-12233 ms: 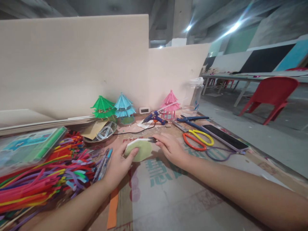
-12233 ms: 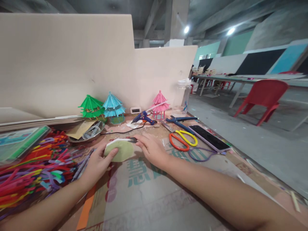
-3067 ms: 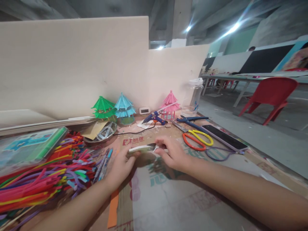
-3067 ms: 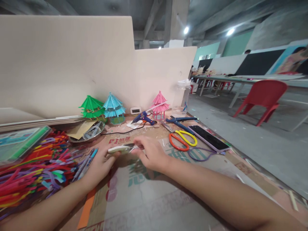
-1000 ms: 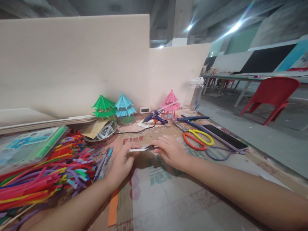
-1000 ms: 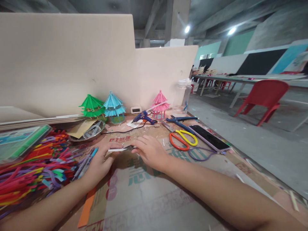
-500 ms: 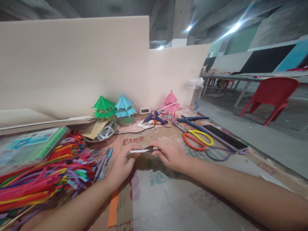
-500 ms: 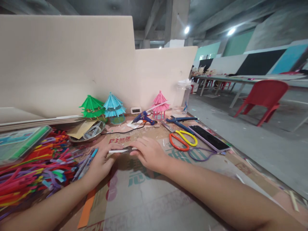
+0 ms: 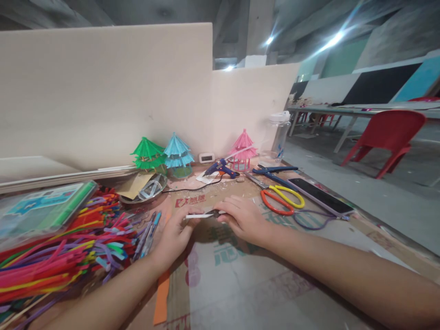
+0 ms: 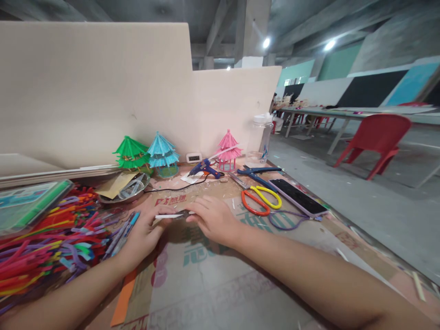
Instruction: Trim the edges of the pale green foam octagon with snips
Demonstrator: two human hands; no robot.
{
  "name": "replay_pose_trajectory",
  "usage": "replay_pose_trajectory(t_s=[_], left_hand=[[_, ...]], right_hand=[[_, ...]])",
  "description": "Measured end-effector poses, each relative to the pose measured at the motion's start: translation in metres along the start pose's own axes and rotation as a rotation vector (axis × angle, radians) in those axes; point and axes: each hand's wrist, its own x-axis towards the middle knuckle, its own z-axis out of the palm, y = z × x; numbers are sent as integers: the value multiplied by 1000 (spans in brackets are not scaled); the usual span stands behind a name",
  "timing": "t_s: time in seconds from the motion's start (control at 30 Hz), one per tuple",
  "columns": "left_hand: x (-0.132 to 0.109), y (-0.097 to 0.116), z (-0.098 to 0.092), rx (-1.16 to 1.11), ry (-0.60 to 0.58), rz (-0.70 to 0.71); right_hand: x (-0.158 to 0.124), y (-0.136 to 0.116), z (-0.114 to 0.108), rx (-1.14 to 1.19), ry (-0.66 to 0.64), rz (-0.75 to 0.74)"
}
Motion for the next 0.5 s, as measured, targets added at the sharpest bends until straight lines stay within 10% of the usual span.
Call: replay_pose_trajectory(t_s=[0.5], left_hand=[[0, -1, 0, 16, 29, 15]], right_hand=[[-1, 1, 0, 1, 23, 20]])
